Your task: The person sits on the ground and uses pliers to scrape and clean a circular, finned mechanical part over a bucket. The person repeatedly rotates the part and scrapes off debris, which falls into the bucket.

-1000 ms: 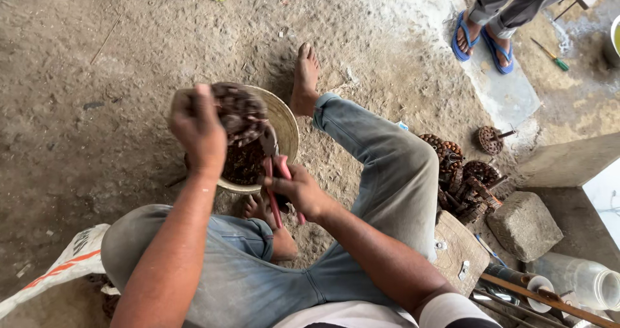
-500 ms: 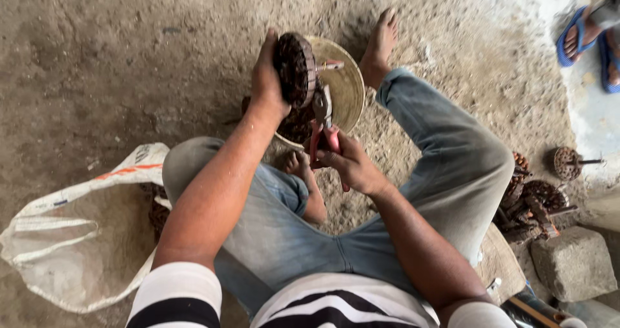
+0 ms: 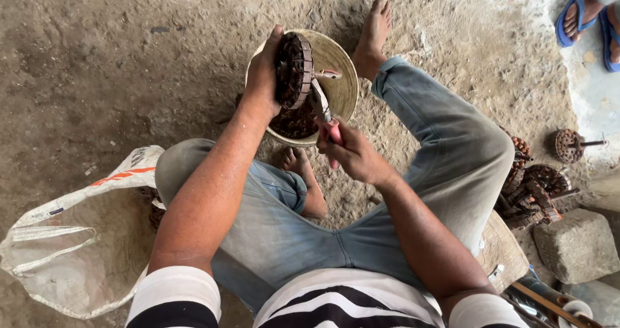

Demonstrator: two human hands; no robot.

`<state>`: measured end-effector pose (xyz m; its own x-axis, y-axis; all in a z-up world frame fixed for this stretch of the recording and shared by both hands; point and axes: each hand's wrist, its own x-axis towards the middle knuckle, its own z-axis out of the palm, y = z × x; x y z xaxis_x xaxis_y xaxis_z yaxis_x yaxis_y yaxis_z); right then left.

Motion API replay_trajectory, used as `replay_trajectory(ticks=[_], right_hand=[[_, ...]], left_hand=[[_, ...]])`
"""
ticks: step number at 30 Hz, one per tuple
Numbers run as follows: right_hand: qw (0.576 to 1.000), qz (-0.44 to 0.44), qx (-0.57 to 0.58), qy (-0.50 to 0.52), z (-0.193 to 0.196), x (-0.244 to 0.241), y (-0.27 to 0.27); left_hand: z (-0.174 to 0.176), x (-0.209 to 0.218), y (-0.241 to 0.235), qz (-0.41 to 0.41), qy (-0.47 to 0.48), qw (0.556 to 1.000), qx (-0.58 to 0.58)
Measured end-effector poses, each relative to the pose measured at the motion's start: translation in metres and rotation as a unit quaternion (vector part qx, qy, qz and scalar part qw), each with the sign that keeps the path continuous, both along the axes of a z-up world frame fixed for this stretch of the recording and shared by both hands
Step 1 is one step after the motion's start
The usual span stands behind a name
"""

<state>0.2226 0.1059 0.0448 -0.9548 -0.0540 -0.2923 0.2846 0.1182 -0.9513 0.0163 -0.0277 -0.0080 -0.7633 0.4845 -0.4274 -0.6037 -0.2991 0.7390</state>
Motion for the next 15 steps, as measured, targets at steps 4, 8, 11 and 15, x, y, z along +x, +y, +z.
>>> replay_trajectory(ticks=[4,8,11,15], right_hand=[[0.996,0.0,0.05,0.073,-0.012,0.004,0.003],[0.999,-0.03,0.012,-0.004,-0.035,0.004,-0.001],[0.993,-0.058,0.095,0.028,-0.047,-0.003,0.007],[0.976,-0.109,0.183,-0.043,-0.051,-0.006,0.001]], left_hand=[[0.002,-0.003,-0.008,-0.037,0.039,0.995,-0.087],[0.011,-0.012,-0.019,-0.105,0.109,0.988,-0.038],[0.024,-0.016,-0.026,-0.113,0.167,0.98,0.0],[0.038,-0.006,-0.029,-0.051,0.353,0.92,-0.162]])
